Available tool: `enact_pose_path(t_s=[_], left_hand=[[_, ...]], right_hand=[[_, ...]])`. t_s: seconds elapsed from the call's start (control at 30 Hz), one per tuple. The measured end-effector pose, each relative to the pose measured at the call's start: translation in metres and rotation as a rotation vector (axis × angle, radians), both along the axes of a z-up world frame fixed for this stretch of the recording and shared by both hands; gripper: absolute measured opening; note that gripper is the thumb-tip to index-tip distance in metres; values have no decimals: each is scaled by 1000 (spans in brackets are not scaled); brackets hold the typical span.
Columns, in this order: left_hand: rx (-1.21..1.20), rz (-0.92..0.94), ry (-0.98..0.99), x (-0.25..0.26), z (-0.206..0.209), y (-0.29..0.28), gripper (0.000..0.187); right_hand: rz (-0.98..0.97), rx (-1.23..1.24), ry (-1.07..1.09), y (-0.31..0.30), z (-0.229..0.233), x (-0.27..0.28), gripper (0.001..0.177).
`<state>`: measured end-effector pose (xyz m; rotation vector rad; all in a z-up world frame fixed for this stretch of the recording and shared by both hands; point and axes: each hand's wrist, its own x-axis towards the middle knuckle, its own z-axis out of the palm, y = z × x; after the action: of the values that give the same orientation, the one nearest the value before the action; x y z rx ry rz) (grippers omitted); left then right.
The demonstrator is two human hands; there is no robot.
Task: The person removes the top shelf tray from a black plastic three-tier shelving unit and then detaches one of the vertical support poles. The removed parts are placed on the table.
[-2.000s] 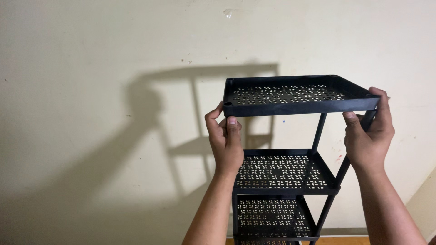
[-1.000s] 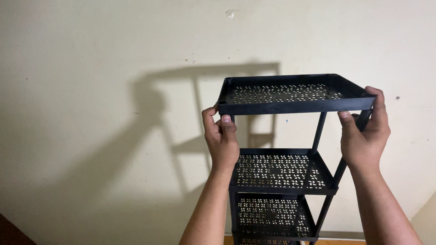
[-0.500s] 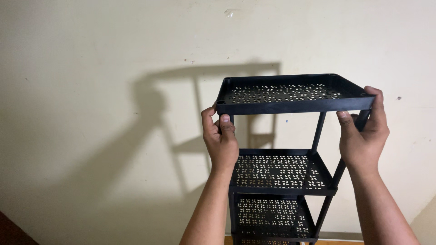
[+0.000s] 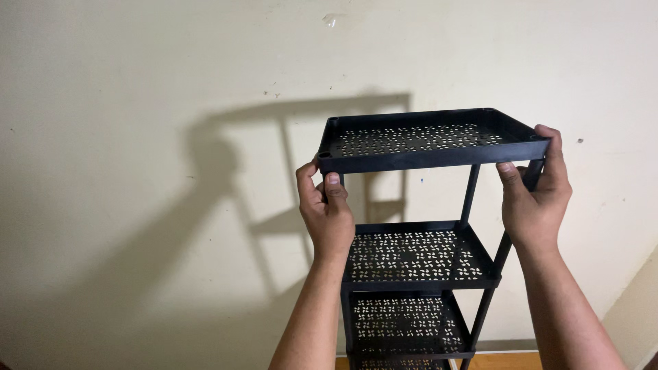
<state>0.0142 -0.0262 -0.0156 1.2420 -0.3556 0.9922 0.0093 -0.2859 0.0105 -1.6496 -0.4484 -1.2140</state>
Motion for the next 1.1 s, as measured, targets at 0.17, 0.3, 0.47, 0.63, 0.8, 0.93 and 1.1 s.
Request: enact_pose_path(t_s=[0.17,0.3,0.47,0.63,0.8,0.93,1.1], left_hand=[[-18,-52,-90,0,2,-1,39],[-85,-216,-73,-4,4,3,45],[-148,-281,94,-5,8,6,46],[-106,-504,156,-3,5,23,33],[176,-452,105,-12,1,36,31],[333,-471,-20,-3,5,47,31],[465,-449,90,0,13,61,33]], right_hand=[[11,37,26,1,1,-1,50],[58,50,2,0,0,1,51],[48,38,39,0,0,0,53],[173,53,78,-2,4,-7,53],[253,121,215,-5,13,-15,50],[165,161,278,0,15,-19,53],[-271,77,337,5,19,-25,51]])
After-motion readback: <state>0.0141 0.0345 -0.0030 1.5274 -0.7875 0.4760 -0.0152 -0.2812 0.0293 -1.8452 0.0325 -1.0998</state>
